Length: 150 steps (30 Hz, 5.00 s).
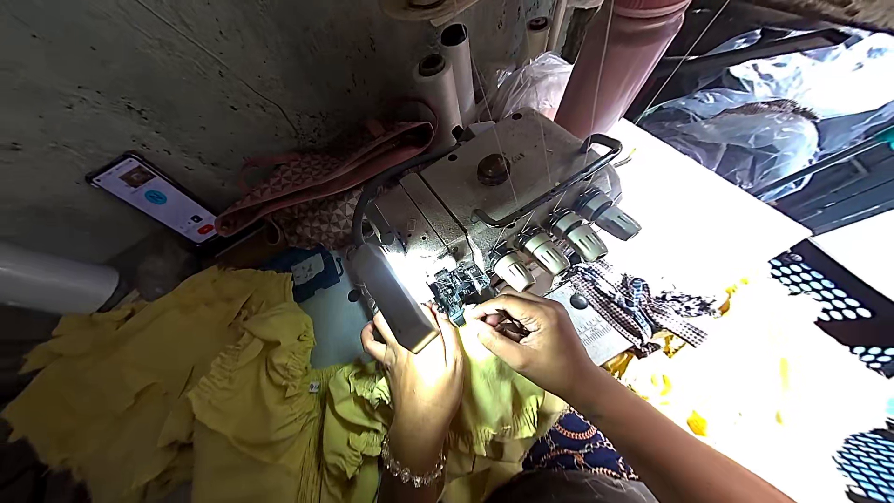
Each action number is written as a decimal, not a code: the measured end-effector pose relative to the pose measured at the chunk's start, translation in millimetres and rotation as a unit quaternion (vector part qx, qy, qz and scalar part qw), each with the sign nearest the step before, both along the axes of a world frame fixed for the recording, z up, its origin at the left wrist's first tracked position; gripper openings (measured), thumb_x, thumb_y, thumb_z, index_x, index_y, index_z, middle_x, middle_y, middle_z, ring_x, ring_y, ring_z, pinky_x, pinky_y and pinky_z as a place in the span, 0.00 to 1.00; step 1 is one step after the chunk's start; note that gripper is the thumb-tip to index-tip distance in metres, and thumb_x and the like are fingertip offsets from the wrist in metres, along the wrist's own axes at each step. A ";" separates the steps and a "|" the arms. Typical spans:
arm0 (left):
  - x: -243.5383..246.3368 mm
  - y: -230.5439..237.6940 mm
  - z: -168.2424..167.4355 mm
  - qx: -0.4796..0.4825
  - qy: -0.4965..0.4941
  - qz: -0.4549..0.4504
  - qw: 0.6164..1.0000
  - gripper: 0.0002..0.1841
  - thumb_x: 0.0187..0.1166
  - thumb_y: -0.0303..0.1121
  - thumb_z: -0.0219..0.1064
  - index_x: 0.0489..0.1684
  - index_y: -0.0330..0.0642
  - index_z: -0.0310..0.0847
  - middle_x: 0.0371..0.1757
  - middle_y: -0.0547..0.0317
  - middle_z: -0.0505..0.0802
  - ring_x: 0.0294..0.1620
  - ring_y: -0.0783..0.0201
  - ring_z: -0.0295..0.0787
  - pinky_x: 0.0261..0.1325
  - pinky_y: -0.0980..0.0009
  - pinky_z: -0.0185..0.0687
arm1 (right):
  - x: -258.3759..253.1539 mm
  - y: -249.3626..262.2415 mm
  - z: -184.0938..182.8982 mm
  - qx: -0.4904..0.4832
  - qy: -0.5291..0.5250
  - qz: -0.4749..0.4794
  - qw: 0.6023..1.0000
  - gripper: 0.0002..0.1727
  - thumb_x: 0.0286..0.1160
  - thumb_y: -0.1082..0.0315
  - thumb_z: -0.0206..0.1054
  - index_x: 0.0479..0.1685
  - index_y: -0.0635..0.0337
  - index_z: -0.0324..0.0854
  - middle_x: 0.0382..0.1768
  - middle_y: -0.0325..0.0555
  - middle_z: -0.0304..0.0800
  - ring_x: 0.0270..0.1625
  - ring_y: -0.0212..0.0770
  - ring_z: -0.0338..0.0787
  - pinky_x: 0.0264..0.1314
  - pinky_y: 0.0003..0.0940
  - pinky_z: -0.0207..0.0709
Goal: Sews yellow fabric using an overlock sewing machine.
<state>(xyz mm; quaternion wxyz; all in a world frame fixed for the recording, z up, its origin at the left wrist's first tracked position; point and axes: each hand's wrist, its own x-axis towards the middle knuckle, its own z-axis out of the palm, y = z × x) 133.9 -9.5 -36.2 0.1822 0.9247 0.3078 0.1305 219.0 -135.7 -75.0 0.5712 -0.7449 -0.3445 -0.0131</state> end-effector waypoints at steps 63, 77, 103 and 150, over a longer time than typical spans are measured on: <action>-5.5 39.2 -12.5 -0.096 -0.021 -0.077 0.992 0.45 0.68 0.60 0.62 0.75 0.27 0.73 0.83 0.25 0.68 0.88 0.37 0.58 0.86 0.46 0.55 | 5.7 6.2 -3.2 -0.033 -0.087 -0.053 0.994 0.11 0.71 0.57 0.69 0.31 0.52 0.94 0.25 0.36 0.87 0.27 0.22 0.80 0.27 0.19 0.70; 8.8 58.9 -4.8 -0.069 -0.142 -0.099 0.983 0.12 0.69 0.37 0.72 0.40 0.37 0.92 0.46 0.50 0.93 0.60 0.54 0.82 0.68 0.55 0.70 | 7.8 4.0 -3.2 -0.049 -0.077 -0.041 0.995 0.12 0.71 0.56 0.68 0.33 0.52 0.94 0.25 0.35 0.88 0.28 0.21 0.80 0.29 0.18 0.70; 1.9 64.0 36.7 -0.091 -0.010 -0.217 0.972 0.10 0.72 0.35 0.74 0.35 0.37 0.88 0.36 0.48 0.91 0.45 0.49 0.86 0.51 0.46 0.68 | 10.0 1.0 2.0 -0.031 -0.069 0.010 0.997 0.12 0.73 0.61 0.70 0.33 0.61 0.92 0.27 0.34 0.85 0.31 0.11 0.74 0.35 0.06 0.65; -29.5 13.8 1.0 0.256 -0.061 -0.131 0.956 0.22 0.76 0.42 0.56 0.55 0.43 0.95 0.51 0.51 0.97 0.52 0.49 0.93 0.50 0.62 0.84 | 32.7 -0.2 11.9 -0.092 -0.432 0.134 0.887 0.13 0.75 0.66 0.59 0.47 0.50 0.91 0.27 0.46 0.85 0.22 0.42 0.81 0.21 0.32 0.68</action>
